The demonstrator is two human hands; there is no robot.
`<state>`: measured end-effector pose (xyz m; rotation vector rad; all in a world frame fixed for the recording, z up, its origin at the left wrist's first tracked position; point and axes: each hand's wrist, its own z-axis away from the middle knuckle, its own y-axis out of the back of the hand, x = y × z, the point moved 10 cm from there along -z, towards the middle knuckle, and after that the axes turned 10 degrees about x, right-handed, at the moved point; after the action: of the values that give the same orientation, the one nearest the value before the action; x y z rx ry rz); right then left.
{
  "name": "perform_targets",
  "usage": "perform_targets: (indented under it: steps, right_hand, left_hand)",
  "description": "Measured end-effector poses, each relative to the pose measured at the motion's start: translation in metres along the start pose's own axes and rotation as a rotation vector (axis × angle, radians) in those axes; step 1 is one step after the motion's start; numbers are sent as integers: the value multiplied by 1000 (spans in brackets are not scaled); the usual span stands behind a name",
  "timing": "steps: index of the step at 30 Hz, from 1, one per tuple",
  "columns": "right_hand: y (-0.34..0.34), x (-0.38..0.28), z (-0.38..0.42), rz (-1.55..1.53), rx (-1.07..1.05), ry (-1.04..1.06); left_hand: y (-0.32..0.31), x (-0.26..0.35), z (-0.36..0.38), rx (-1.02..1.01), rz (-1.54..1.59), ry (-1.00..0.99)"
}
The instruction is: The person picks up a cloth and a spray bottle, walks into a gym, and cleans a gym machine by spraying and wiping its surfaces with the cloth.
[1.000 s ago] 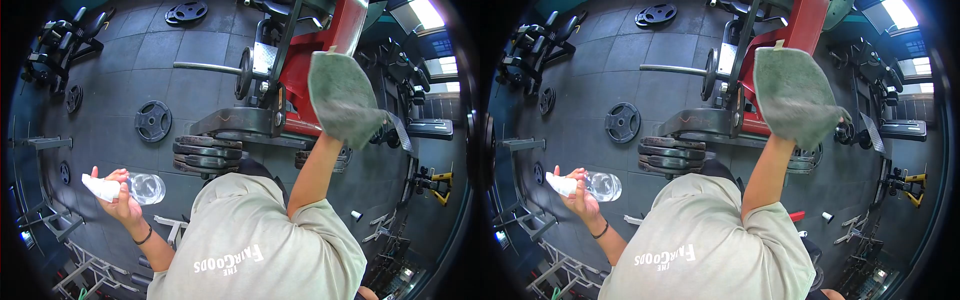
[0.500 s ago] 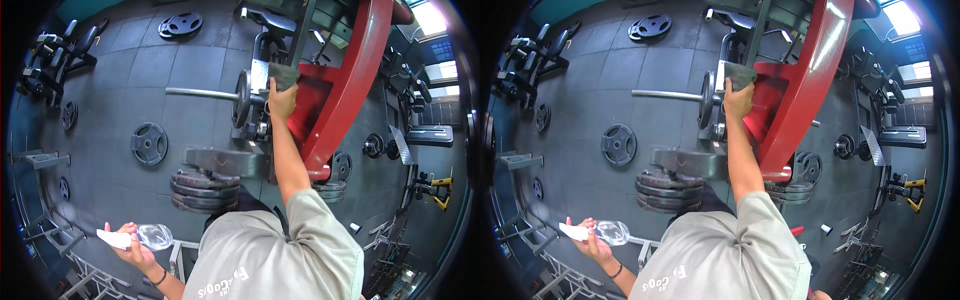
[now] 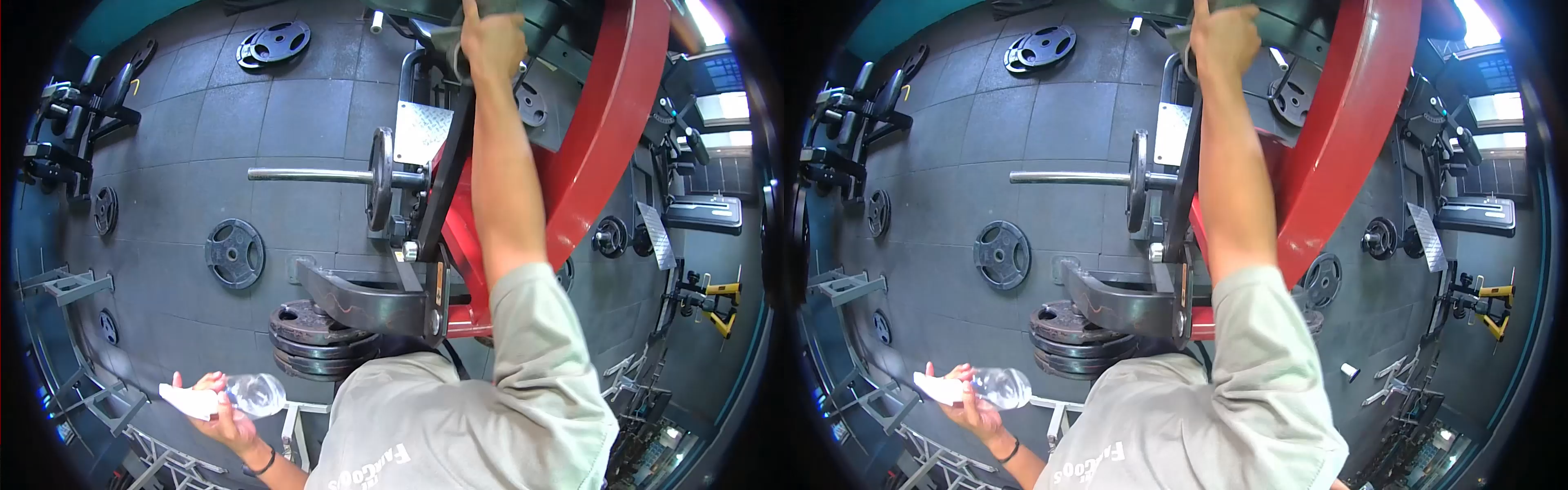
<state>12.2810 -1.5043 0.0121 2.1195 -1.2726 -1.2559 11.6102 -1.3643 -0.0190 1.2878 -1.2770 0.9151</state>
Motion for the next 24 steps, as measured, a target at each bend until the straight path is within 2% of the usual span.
perform_targets:
  steps: [2,7,10,12,13,14,16,20,24]
  right_hand:
    - [1,-10,-21,-12,47,4]
    - [-5,3,-8,-167,-99,36]
    - [15,39,67,-241,-101,-65]
    - [29,76,143,-232,-161,-174]
    - [30,92,182,-271,-93,-80]
    - [27,116,218,-164,-166,-127]
    - [39,127,254,-91,-108,-24]
    - [27,121,230,79,-181,-43]
    - [24,101,193,70,-174,-59]
  left_hand:
    - [-11,0,0,18,39,25]
    - [3,11,7,14,150,-25]
    - [27,11,15,48,184,-51]
    - [42,-5,22,68,144,11]
    - [48,-11,25,79,122,44]
    - [53,-16,26,95,129,75]
    - [57,-17,27,115,129,101]
    - [53,-11,20,124,127,63]
    - [39,-10,10,132,104,51]
